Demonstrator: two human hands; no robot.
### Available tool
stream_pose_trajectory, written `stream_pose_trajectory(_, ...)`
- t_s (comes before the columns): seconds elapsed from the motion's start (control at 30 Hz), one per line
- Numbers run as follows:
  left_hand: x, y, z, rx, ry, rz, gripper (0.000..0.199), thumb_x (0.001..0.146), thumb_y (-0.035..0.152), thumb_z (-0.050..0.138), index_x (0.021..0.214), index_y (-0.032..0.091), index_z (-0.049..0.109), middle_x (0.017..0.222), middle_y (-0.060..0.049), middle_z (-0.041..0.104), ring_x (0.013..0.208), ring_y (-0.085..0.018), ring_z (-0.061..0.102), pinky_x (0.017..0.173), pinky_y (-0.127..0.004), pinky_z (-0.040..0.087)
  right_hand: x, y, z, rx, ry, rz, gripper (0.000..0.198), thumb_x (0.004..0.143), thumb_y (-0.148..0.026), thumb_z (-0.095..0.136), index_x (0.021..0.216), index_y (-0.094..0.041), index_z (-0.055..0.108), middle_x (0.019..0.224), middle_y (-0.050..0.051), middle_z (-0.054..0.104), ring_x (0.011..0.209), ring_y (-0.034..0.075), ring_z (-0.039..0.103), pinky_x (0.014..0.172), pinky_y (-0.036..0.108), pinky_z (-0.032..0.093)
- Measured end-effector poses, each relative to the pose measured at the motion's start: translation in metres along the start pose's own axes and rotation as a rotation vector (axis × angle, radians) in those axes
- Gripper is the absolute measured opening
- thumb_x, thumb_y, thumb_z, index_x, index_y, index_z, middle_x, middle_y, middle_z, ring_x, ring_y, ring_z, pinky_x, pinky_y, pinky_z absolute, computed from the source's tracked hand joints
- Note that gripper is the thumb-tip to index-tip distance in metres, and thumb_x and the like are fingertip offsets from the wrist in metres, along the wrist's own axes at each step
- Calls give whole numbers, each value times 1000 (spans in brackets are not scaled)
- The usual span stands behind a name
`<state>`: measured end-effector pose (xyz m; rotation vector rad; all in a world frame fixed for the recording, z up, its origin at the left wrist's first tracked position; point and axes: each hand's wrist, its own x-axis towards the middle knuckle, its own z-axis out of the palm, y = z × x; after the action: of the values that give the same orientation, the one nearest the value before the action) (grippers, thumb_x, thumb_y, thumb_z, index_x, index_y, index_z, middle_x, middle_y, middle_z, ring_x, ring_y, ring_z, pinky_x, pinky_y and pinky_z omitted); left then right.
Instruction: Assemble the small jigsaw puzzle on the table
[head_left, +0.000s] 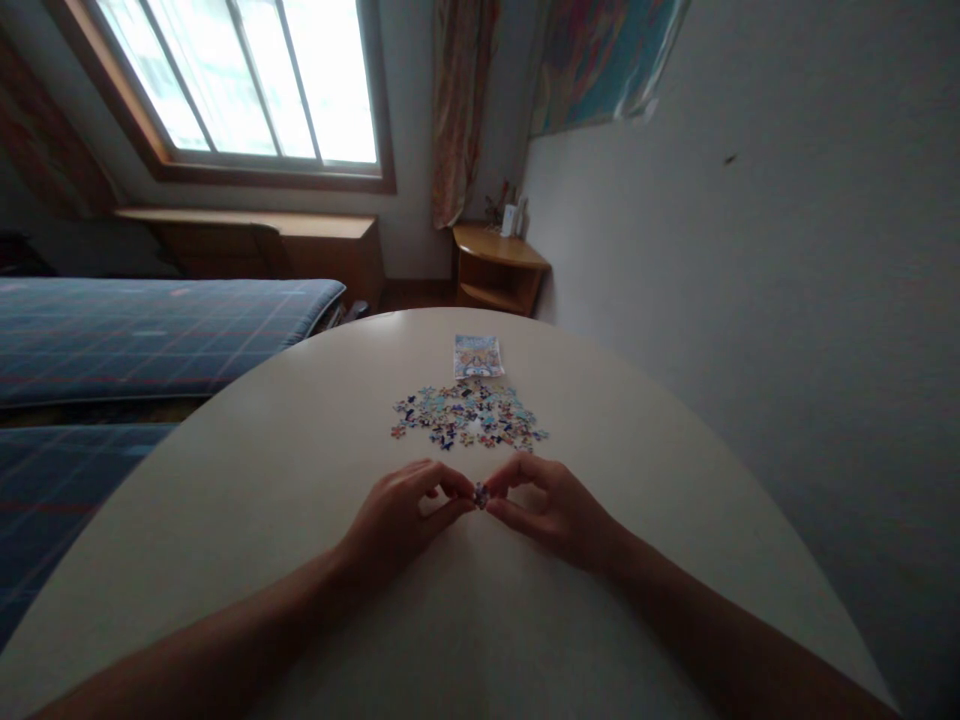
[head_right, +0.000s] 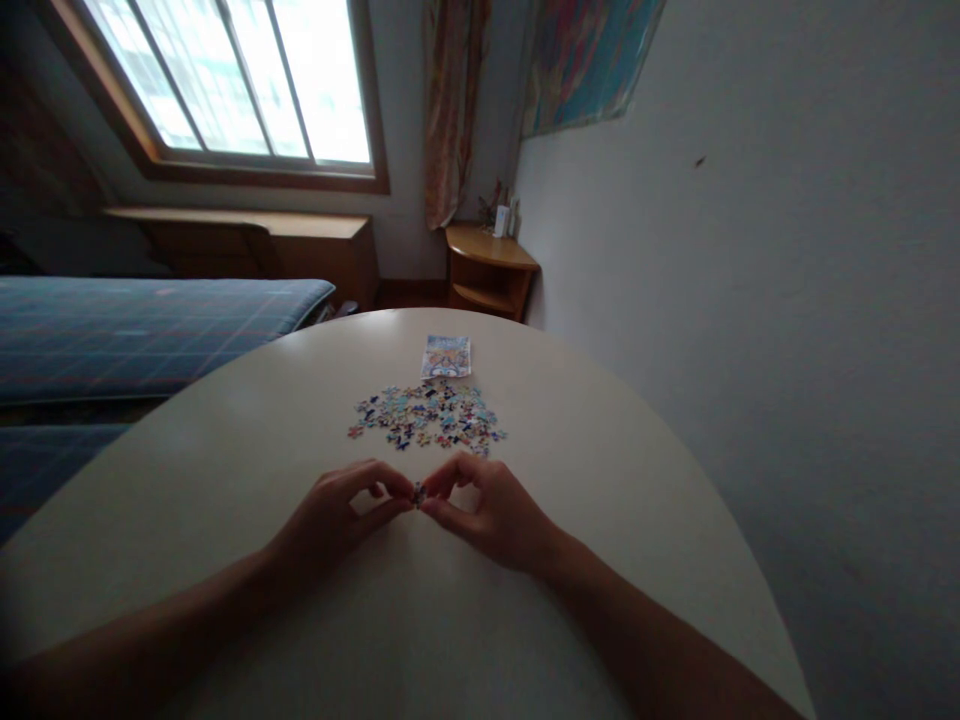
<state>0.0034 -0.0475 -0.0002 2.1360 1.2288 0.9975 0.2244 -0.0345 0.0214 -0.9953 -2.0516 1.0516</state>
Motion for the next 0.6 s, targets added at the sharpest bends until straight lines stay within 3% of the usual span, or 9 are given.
stream_pose_trajectory(0.17, -1, -1, 1, 6, 15, 73, 4, 85, 21, 71, 88, 22, 69, 81, 2, 72, 74, -13, 66, 68, -24, 51, 0, -1, 1, 30, -33, 4, 24, 86, -31, 66, 107, -20, 63, 86, 2, 72, 78, 16, 66, 71, 28, 49)
stream_pose_trajectory(0.33, -1, -3, 1, 89, 31, 197, 6, 90, 19, 64, 94, 22, 68, 87, 0, 73, 80, -14, 67, 73, -27, 53, 3, 2, -3, -95, 11, 10, 15, 87, -23, 61, 101, -21, 66, 83, 1, 73, 75, 14, 65, 69, 26, 47)
stream_pose_trajectory(0.47, -1, -2, 0, 269, -56, 301, 16, 92, 19, 59, 106, 22, 67, 104, -4, 73, 93, -19, 66, 80, -33, 55, 4, 2, -15, -243, 23, 58, 7, 83, -20, 64, 88, -20, 70, 81, 1, 71, 75, 14, 63, 69, 25, 45)
stream_pose_trajectory(0.6, -4, 0, -2, 385, -123, 363, 17, 95, 17, 54, 105, 21, 68, 108, -4, 73, 95, -20, 66, 83, -37, 56, 1, 2, -24, -294, -21, 134, 15, 84, -20, 62, 96, -21, 72, 82, 1, 71, 73, 14, 63, 67, 24, 45)
